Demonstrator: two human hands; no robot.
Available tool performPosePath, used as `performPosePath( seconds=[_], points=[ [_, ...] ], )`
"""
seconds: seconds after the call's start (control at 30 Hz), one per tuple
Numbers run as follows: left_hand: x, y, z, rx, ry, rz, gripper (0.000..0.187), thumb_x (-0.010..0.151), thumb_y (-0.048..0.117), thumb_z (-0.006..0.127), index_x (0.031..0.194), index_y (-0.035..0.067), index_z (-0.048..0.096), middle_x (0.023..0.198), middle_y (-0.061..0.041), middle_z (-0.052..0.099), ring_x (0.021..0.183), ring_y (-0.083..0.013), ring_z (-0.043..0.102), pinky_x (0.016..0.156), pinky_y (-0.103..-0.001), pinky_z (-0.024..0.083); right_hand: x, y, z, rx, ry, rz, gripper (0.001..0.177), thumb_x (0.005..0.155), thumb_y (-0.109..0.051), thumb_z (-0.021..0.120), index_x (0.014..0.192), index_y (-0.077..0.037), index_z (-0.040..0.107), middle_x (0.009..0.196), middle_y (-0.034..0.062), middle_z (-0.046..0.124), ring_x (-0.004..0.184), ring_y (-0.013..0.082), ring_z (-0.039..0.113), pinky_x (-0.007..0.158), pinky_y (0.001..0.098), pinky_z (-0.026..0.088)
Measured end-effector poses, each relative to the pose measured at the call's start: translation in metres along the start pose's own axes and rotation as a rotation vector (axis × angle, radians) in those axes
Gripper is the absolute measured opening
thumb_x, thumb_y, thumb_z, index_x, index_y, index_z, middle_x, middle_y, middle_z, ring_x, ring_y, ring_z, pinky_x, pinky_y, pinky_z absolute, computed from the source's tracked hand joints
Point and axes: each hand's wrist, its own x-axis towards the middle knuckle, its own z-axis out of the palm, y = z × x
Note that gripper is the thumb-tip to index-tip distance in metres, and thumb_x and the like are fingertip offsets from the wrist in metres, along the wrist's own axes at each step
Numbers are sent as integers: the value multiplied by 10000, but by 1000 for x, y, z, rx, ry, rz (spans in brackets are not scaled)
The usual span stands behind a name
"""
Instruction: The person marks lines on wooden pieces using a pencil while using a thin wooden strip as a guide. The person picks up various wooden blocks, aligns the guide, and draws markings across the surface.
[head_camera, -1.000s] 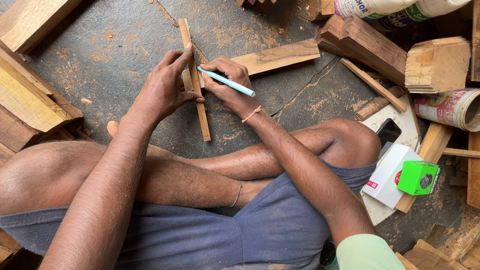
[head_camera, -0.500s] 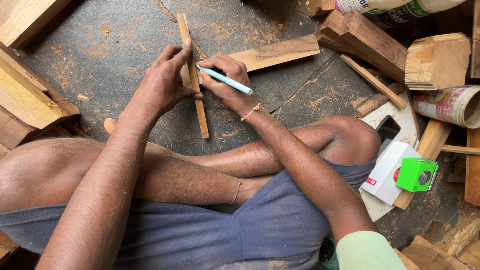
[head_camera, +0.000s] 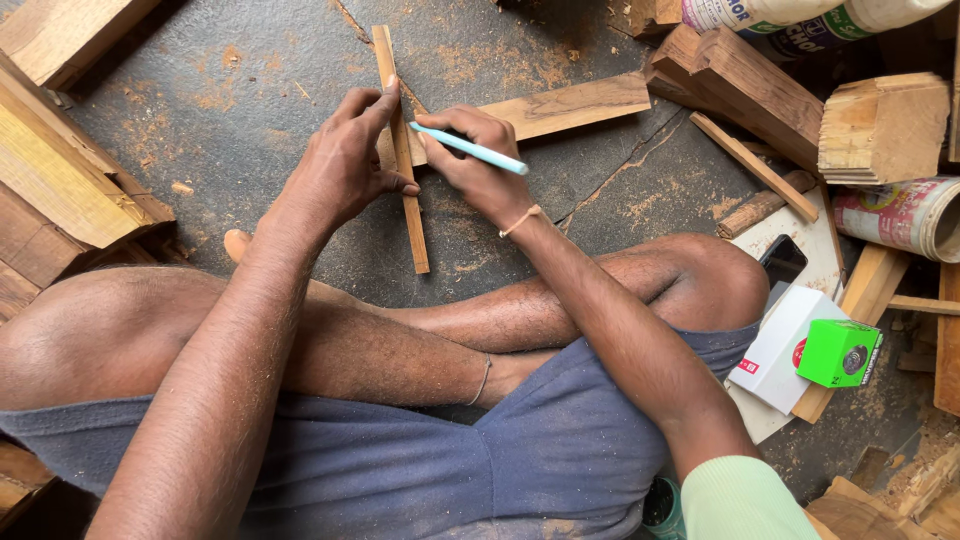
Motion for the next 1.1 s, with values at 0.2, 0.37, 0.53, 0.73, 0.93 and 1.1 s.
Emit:
performPosePath(
  seconds=[0.2, 0.37, 0.53, 0.73, 0.93, 1.1],
  points=[
    [0, 2, -4, -27, -30, -25, 1184, 582, 301, 953, 1585, 93, 361, 1438, -127, 539, 1057, -273, 699, 938, -396, 615, -5, 0, -3, -74, -155, -38, 78, 937, -124, 749, 973, -66, 786, 866, 73, 774, 741, 119, 730, 655, 287, 586],
    [4, 3, -6, 91, 14, 21, 1206, 545, 354, 966, 1575, 93, 394, 1412, -129, 566, 1115, -295, 664, 937, -419, 595, -39, -4, -38, -74, -90, -171, 98, 959, -148, 741, 980, -61, 781, 879, 82, 769, 724, 130, 721, 614, 280, 580],
    [3, 2, -10, 254, -5, 44, 1242, 528, 500, 930, 1578, 90, 407, 1392, -122, 598, 1233, -294, 573, 1035, -426, 535, -7, 47, -151, -372, 344, 14, 262, 1193, -223, 567, 1362, -56, 677, 1210, 134, 806, 1131, 200, 779, 969, 322, 622],
    [7, 10, -10, 352, 37, 166, 1228, 567, 603, 876, 1569, 67, 410, 1360, -131, 607, 1311, -309, 517, 1189, -490, 357, -19, 61, -128, -576, 283, 184, 397, 840, -30, 824, 1218, -31, 701, 1100, 218, 749, 985, 291, 742, 831, 369, 610],
    [15, 5, 2, 381, 32, 197, 1282, 537, 596, 880, 1585, 64, 368, 1392, -142, 593, 1325, -301, 510, 1201, -502, 329, -25, 1, -80, -265, 11, 653, 295, 991, -110, 692, 1282, -111, 648, 929, 176, 782, 778, 271, 758, 632, 385, 585],
    [13, -1, 5, 351, 56, 219, 1295, 526, 611, 889, 1567, 48, 364, 1407, -166, 580, 1322, -312, 527, 1188, -509, 342, -22, 1, -48, -283, -47, 227, 309, 880, -48, 770, 1172, -77, 673, 1104, 129, 751, 915, 203, 779, 749, 317, 657]
  ],
)
